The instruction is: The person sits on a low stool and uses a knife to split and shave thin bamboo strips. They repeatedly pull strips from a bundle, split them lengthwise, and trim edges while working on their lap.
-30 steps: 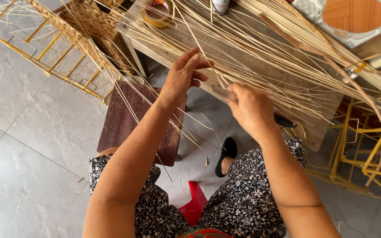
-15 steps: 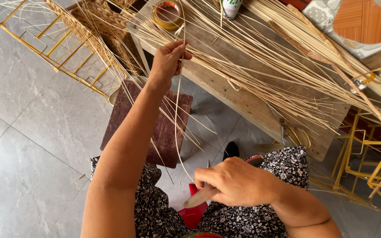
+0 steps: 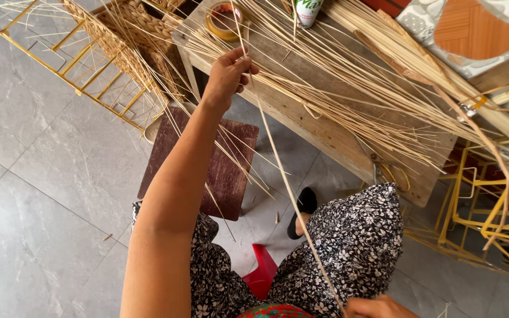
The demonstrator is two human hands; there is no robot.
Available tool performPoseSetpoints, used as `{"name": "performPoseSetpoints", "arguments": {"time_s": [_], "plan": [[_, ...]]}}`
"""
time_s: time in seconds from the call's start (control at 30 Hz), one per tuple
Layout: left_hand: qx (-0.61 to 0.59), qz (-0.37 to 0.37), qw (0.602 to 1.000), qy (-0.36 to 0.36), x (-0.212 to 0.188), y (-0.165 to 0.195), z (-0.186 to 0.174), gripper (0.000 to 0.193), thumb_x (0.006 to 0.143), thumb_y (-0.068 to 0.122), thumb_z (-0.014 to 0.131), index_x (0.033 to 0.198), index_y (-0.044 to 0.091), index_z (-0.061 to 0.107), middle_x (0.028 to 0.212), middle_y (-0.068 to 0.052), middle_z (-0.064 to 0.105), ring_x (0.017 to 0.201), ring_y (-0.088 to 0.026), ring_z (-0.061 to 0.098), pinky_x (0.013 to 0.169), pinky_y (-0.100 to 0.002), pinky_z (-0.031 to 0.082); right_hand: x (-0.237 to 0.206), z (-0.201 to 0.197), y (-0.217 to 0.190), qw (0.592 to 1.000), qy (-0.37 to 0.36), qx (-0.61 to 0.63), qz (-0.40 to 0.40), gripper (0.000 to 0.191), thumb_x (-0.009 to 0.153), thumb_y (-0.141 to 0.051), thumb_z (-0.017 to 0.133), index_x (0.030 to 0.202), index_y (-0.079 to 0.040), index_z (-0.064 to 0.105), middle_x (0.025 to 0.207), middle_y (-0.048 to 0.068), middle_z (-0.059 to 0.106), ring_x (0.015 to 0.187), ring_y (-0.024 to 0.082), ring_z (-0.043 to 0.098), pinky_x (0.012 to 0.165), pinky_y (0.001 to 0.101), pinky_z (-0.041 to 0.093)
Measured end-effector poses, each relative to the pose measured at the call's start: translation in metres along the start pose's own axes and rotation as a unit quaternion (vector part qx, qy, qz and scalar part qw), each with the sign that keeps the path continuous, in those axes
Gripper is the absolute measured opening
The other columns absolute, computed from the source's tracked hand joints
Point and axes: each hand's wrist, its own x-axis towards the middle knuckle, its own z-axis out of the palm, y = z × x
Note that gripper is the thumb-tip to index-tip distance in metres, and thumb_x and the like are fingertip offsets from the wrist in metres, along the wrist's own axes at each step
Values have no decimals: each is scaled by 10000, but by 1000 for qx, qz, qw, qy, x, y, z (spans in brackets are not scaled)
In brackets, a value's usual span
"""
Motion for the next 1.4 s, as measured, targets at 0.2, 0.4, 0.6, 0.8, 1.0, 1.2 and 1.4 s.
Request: {"name": "performPoseSetpoints", "arguments": {"time_s": [0.2, 0.4, 0.6, 0.8, 1.0, 1.2, 1.4], "plan": [[17, 46, 999, -21, -36, 25, 19, 934, 884, 196, 720, 1599, 143, 122, 1009, -105, 769, 669, -142, 669, 530, -257, 517, -33, 19, 102, 993, 19, 67, 97, 173, 995, -264, 681, 1007, -104, 747, 767, -3, 661, 762, 62, 649, 697, 246, 489], [-35, 9, 994, -99, -120, 32, 61, 900, 950, 270, 692, 1625, 66, 134, 1150, -93, 784, 767, -172, 732, 617, -264, 561, -43, 9, 15, 970, 154, 182, 52, 185, 960, -206, 629, 1068, -90, 724, 710, 44, 717, 638, 113, 591, 604, 266, 466], [-55, 98, 992, -57, -228, 39, 74, 458, 1039, 240, 557, 1462, 70, 607, 921, -54, 766, 617, -88, 580, 548, -225, 462, -25, -1, -72, 950, 235, 136, -155, 218, 974, -174, 633, 873, -2, 721, 751, 30, 747, 666, 74, 640, 618, 243, 529], [-186, 270, 933, 147, -310, 65, -103, 321, 1109, 157, 585, 1401, 28, 609, 893, -28, 719, 611, -56, 536, 531, -207, 416, -38, 10, -74, 962, 241, 73, -108, 208, 901, -163, 698, 954, 1, 816, 724, 51, 765, 655, 96, 646, 605, 264, 503], [-215, 300, 894, 253, -439, 79, -242, 359, 1186, 116, 592, 1518, -11, 543, 1036, -120, 735, 724, -115, 638, 569, -226, 500, -52, 14, -62, 958, 282, 10, -55, 223, 854, -150, 726, 1024, -17, 782, 768, 55, 770, 708, 94, 774, 644, 254, 593], [45, 359, 820, 444, -516, 71, -203, 706, 1114, 34, 648, 1618, 78, 156, 1470, -136, 498, 853, -102, 652, 723, -261, 578, -27, 42, -106, 951, 194, 112, -215, 138, 921, -115, 710, 892, -1, 782, 677, 51, 709, 561, 65, 543, 503, 228, 426], [481, 349, 801, 73, -575, 10, 9, 492, 715, -84, 630, 1139, 135, 747, 1071, -62, 752, 896, -304, 662, 733, -385, 551, 39, 72, -190, 946, 34, 189, -260, 197, 965, -196, 645, 904, -30, 732, 587, 42, 659, 408, 34, 457, 360, 203, 329]]}}
